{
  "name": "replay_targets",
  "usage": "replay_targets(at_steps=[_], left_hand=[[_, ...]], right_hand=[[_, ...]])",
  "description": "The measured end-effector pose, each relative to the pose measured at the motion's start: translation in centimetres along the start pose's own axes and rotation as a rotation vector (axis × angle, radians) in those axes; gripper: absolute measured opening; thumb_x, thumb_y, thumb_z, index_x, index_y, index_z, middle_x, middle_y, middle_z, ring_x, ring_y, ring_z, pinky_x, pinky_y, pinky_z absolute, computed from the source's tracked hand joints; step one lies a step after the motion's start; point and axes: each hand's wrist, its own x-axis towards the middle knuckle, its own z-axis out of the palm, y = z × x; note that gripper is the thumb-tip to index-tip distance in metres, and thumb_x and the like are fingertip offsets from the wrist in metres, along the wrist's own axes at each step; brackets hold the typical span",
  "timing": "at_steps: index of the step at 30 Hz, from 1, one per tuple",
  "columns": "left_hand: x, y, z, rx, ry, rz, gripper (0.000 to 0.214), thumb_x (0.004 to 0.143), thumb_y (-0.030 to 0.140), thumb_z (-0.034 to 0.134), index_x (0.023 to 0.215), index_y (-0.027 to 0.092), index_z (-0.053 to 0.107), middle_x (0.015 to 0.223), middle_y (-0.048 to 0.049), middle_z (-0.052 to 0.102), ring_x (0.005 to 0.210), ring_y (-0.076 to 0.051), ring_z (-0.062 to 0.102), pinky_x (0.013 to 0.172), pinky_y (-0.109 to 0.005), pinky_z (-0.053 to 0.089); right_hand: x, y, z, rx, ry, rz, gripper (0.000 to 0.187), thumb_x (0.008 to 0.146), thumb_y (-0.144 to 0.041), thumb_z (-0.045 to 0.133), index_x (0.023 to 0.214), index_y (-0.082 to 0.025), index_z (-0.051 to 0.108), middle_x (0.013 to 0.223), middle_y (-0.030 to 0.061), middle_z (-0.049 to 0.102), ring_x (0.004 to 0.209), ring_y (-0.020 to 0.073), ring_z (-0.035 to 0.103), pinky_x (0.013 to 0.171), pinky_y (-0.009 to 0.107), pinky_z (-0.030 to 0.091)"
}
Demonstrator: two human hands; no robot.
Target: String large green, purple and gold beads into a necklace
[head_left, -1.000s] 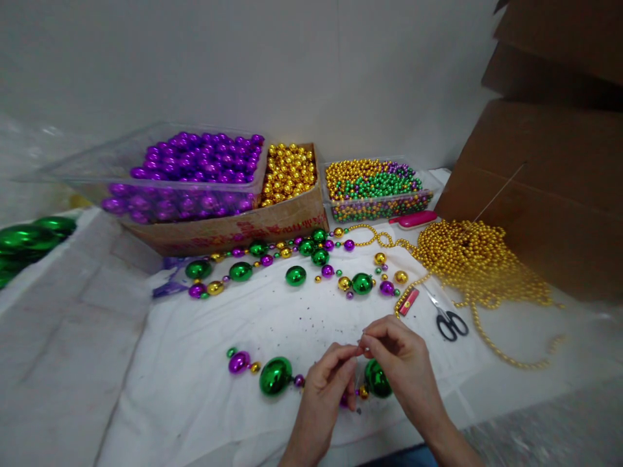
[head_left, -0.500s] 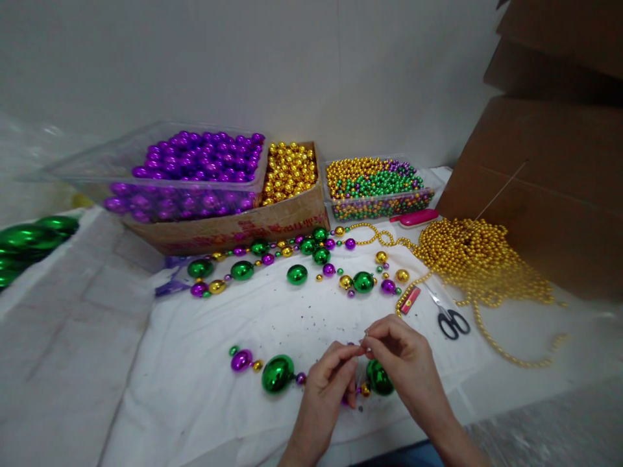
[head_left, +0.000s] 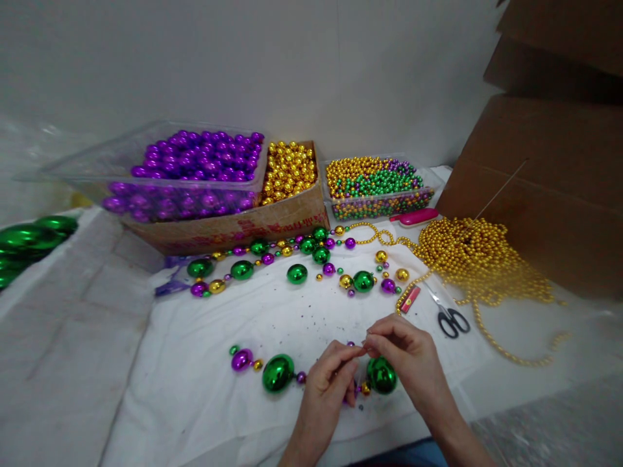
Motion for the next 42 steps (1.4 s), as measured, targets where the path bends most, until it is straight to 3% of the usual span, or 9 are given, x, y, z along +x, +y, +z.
replay_targets(at_steps=[22, 42], left_hand=[[-0.29, 0.39, 0.18, 0.006, 0.018, -0.004, 0.024, 0.085, 0.032, 0.056, 0.100, 0.021, 0.071, 0.081, 0.0003, 0.051, 0.048, -0.005, 0.049, 0.046, -0.020, 0.041], [-0.32, 0.30, 0.22, -0.039, 0.010, -0.040, 0.025, 0.086, 0.034, 0.056, 0.100, 0.020, 0.071, 0.076, 0.0015, 0.048, 0.048, -0.005, 0.049, 0.045, -0.019, 0.040]], right_hand=[[-0.17, 0.04, 0.19, 0.134, 0.022, 0.066, 0.016, 0.070, -0.030, 0.075, 0.075, -0.017, 0.067, 0.079, 0.0013, 0.060, 0.068, 0.0137, 0.061, 0.062, 0.025, 0.051], [-0.22, -0.20, 0.14, 0.162, -0.005, 0.116, 0.019, 0.073, -0.033, 0.072, 0.071, -0.016, 0.063, 0.066, 0.0010, 0.062, 0.063, 0.0135, 0.060, 0.061, 0.025, 0.048]])
